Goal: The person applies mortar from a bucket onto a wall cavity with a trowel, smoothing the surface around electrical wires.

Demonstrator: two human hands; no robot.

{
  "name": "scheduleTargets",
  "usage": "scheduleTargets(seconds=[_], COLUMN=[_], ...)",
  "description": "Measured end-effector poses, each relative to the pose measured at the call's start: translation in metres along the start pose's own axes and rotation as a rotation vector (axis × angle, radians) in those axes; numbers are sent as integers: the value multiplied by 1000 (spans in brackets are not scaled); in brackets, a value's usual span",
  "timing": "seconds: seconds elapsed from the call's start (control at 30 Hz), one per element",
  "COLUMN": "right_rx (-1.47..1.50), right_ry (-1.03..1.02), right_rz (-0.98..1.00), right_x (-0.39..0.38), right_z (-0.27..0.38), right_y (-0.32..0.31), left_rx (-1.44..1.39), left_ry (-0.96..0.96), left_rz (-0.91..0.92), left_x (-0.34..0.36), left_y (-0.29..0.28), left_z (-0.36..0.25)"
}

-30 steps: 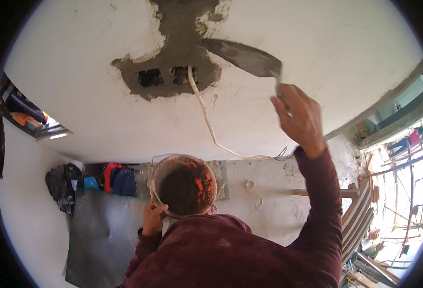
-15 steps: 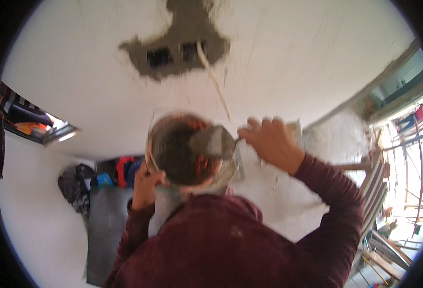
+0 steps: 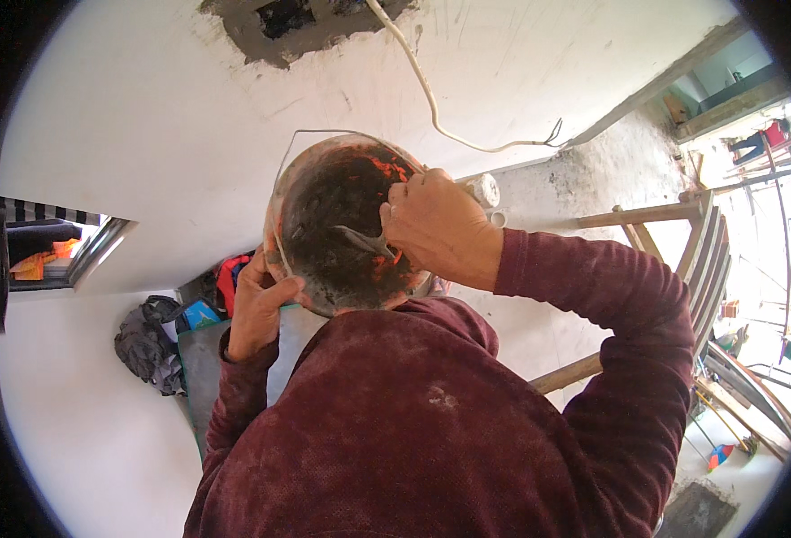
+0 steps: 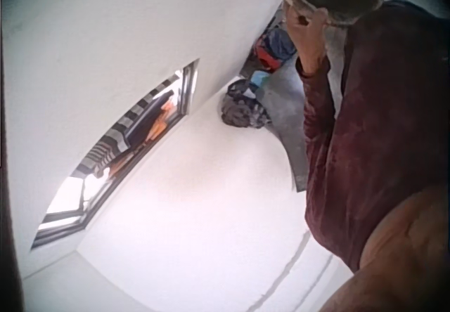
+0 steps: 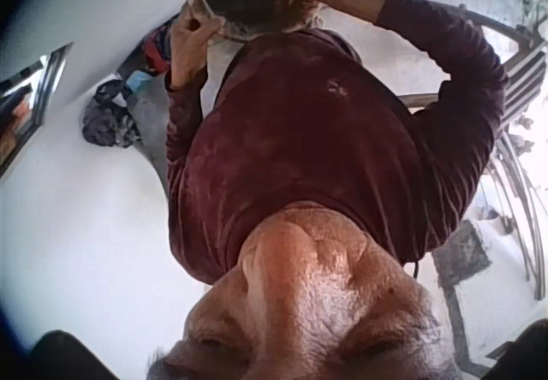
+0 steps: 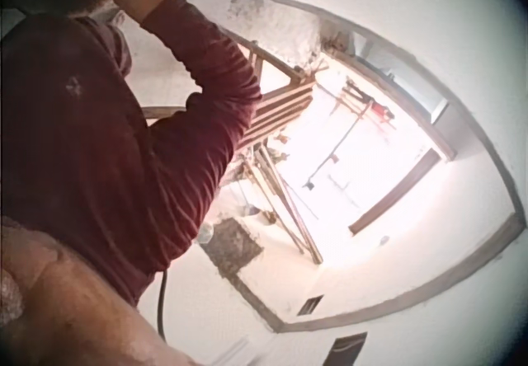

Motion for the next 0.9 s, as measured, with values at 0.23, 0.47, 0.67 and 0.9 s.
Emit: scheduleTargets(seconds=[0.23, 0.47, 0.67, 0.9], right_rx=[105, 312, 784, 988], right_ry=[-18, 42, 85, 206], right_rz=[45, 137, 99, -19], right_x=[0, -15, -43, -48], right_z=[39, 22, -27, -127], right_y=[1, 9, 40, 39], left_rx=[-21, -34, 6, -44], left_ry=[-24, -15, 77, 89], left_rz=[87, 55, -61, -164], left_x=[-10, -14, -22, -2], left_y=[-20, -18, -15, 3], left_z=[-3, -4, 10, 31])
Point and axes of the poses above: each hand's wrist, its own x-axis towards the middle knuckle, its own y-axis out of the palm, z = x × y, the point moved 6 cm from there along x, towards the middle knuckle, and after that the axes turned 12 degrees about y, right-handed, at the moved point
